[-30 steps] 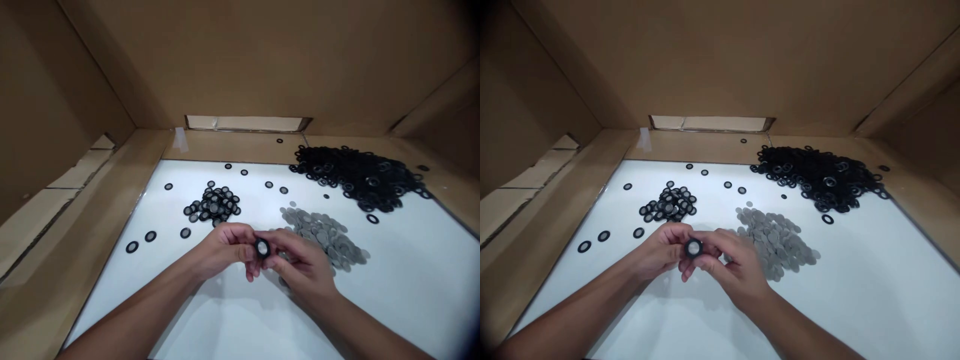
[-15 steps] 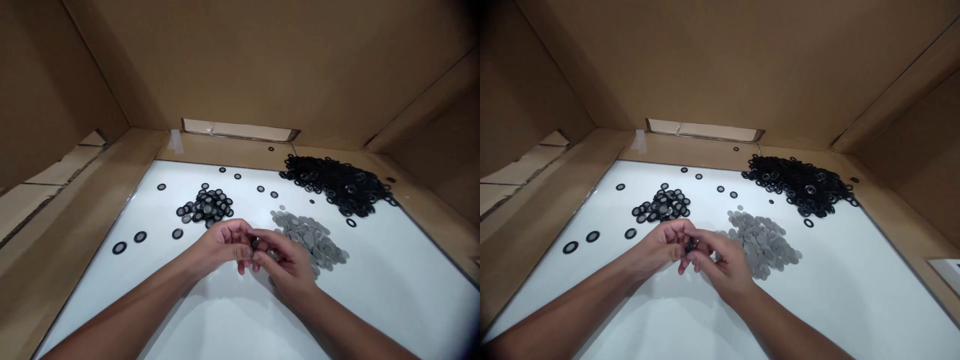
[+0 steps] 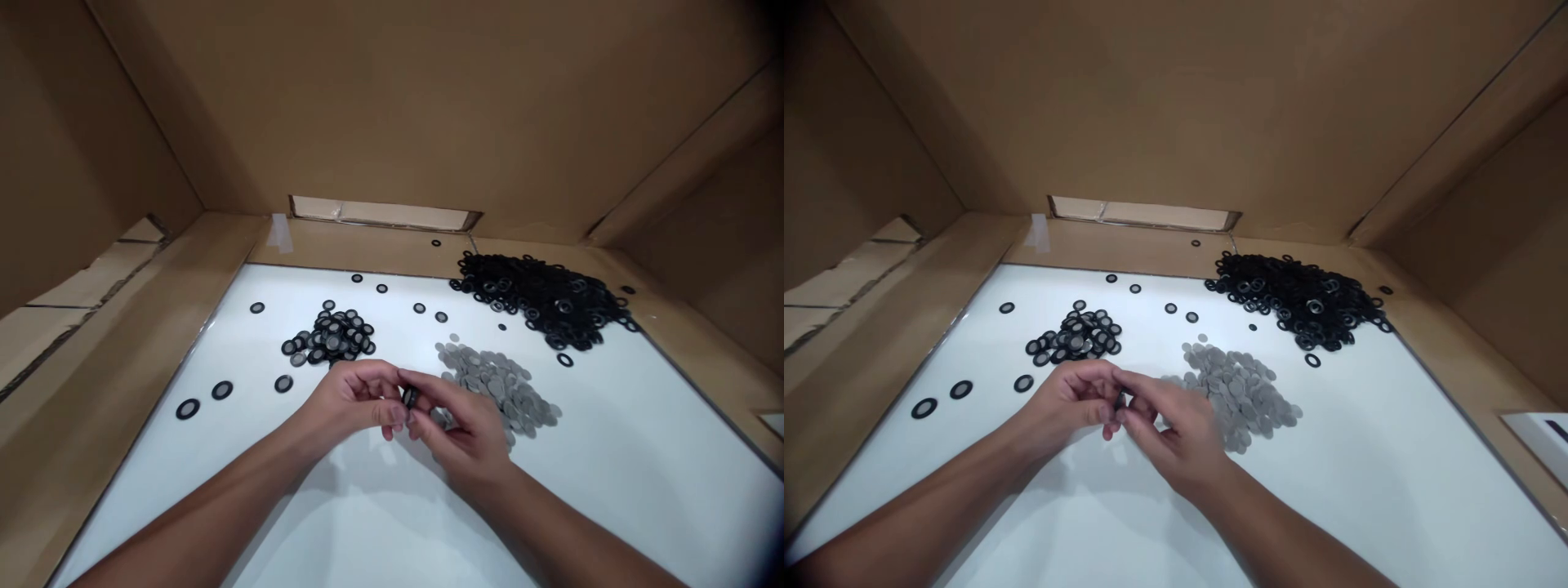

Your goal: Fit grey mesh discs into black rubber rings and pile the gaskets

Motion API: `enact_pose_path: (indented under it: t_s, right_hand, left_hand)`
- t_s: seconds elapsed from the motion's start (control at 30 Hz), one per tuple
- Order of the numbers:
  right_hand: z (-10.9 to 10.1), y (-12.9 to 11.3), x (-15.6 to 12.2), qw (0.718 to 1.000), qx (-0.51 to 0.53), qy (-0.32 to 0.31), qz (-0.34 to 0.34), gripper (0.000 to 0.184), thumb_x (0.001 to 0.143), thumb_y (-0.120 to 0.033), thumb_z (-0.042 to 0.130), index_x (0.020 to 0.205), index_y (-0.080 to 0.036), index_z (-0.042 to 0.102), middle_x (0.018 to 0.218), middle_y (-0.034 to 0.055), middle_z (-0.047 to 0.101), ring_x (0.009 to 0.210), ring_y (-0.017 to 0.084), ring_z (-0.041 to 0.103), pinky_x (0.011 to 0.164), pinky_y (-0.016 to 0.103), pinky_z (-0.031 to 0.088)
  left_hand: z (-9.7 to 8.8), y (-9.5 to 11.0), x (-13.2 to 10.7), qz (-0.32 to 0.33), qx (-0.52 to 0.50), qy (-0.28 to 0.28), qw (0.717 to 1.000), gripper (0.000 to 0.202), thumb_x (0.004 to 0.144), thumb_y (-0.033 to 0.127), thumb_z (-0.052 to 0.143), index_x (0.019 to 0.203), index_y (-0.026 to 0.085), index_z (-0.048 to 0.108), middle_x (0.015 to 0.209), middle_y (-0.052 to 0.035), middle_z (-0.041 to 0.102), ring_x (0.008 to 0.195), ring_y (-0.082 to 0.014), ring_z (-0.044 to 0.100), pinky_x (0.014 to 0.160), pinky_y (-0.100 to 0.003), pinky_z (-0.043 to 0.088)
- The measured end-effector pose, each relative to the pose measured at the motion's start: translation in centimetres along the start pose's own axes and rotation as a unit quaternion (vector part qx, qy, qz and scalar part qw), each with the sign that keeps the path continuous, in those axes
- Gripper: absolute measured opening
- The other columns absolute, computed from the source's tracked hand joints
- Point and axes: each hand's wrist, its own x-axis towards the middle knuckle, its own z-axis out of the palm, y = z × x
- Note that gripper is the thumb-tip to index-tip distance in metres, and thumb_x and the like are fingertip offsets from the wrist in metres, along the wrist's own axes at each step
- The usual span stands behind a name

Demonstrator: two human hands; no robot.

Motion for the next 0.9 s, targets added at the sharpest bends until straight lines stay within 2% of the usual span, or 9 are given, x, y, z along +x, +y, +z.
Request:
enact_pose_path:
  t_s: [0.17,0.33,0.53,0.67,0.9]
  right_hand:
    - [0.11,0.07,-0.16,1.000,-0.006,-0.002,-0.011,0.054,0.092,-0.007,0.058,0.140,-0.032,0.059,0.072,-0.0038,0.069,0.059,0.013,0.066,0.061,0.026,0.057]
    - [-0.02,0.07,-0.23,0.999,-0.013,-0.008,-0.029,0.059,0.094,-0.007,0.057,0.146,-0.033,0.053,0.077,-0.0025,0.071,0.062,0.012,0.066,0.060,0.024,0.057]
    - [0.14,0.05,-0.13,0.998,-0.001,0.010,-0.060,0.057,0.095,-0.005,0.056,0.147,-0.028,0.053,0.079,-0.0013,0.073,0.062,0.012,0.066,0.062,0.024,0.058]
    - [0.15,-0.12,0.03,0.999,0.013,0.005,-0.052,0.057,0.095,-0.004,0.054,0.147,-0.027,0.053,0.078,-0.0013,0.073,0.060,0.012,0.066,0.061,0.024,0.059]
    - [-0.04,0.00,0.09,0.999,-0.021,0.004,-0.042,0.052,0.095,-0.009,0.059,0.144,-0.028,0.055,0.070,-0.0036,0.067,0.058,0.011,0.063,0.060,0.024,0.057]
  left_hand:
    - [0.54,0.53,-0.17,0.020,-0.003,0.011,1.000,0.011,0.078,0.017,0.084,0.085,0.019,0.076,0.072,0.0019,0.070,0.063,-0.0104,0.068,0.061,-0.021,0.055]
    - [0.77,0.87,-0.18,0.025,-0.007,-0.002,1.000,0.010,0.079,0.013,0.083,0.080,0.018,0.074,0.072,0.0018,0.072,0.065,-0.0101,0.069,0.061,-0.019,0.053]
    - [0.66,0.73,-0.17,0.026,-0.003,-0.003,1.000,0.011,0.081,0.022,0.082,0.090,0.019,0.077,0.073,0.0004,0.073,0.064,-0.0107,0.068,0.061,-0.020,0.054]
    - [0.37,0.41,-0.12,0.032,0.005,-0.015,0.999,0.017,0.085,0.028,0.080,0.101,0.021,0.078,0.078,-0.0011,0.074,0.065,-0.0106,0.067,0.063,-0.021,0.055]
    - [0.13,0.19,-0.29,0.035,0.041,0.003,0.999,0.016,0.087,0.032,0.077,0.098,0.021,0.078,0.075,0.0001,0.072,0.064,-0.0106,0.064,0.065,-0.023,0.054]
